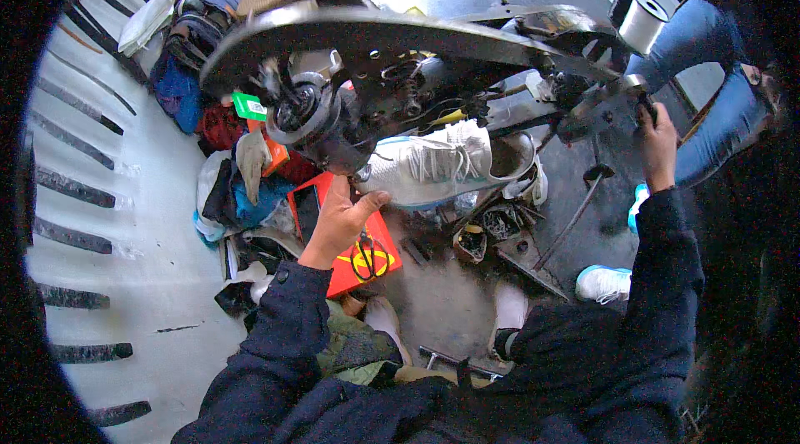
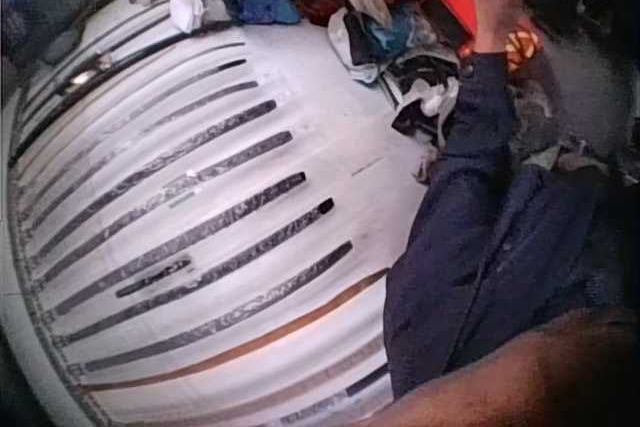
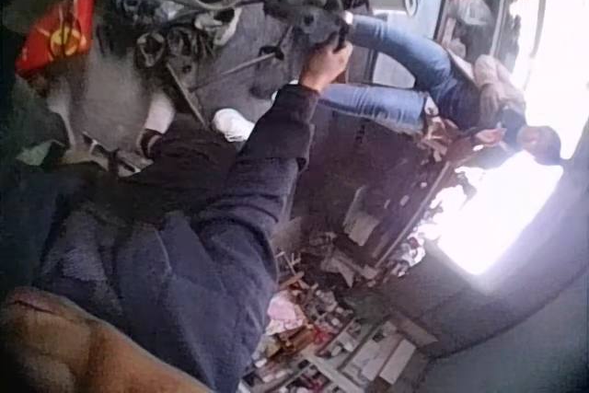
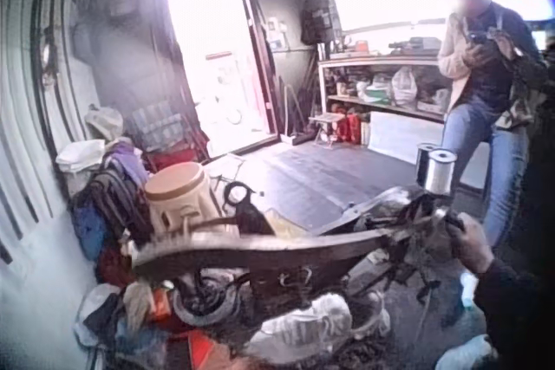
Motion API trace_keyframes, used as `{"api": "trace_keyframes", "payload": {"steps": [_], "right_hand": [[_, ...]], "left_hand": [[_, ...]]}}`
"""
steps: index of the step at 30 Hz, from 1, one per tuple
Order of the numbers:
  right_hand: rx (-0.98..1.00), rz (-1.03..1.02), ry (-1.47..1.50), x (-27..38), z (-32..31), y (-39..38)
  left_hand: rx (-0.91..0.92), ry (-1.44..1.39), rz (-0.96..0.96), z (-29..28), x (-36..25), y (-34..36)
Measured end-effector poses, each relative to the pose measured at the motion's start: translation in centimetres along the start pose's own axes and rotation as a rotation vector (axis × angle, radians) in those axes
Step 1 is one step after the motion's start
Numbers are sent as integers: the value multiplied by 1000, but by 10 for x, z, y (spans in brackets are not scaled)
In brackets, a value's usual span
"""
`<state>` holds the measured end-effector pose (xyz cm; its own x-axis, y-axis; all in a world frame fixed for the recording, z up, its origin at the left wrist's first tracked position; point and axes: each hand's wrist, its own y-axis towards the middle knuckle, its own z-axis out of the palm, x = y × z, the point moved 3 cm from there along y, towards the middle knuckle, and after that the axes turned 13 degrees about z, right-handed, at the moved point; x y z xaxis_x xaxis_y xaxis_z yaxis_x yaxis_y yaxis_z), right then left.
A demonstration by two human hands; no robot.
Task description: The person uses a sewing machine to stitch a white sneaker, then removes it and trims excess thread with scissors. They handle a small white fabric piece, cut it, and reposition the sneaker on the machine to continue stitching.
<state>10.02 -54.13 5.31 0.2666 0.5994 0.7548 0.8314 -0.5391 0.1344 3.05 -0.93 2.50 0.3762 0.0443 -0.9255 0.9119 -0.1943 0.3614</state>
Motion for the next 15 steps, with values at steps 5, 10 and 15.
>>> {"api": "trace_keyframes", "payload": {"steps": [5,10,15], "right_hand": [[405,13,-61,-34,57,-32],[623,185,56,38,65,-97],[237,-122,248,79,17,-70]], "left_hand": [[-16,-41,68,2,1,0],[-41,-59,91,5,-1,-1],[-18,23,48,3,-9,0]]}}
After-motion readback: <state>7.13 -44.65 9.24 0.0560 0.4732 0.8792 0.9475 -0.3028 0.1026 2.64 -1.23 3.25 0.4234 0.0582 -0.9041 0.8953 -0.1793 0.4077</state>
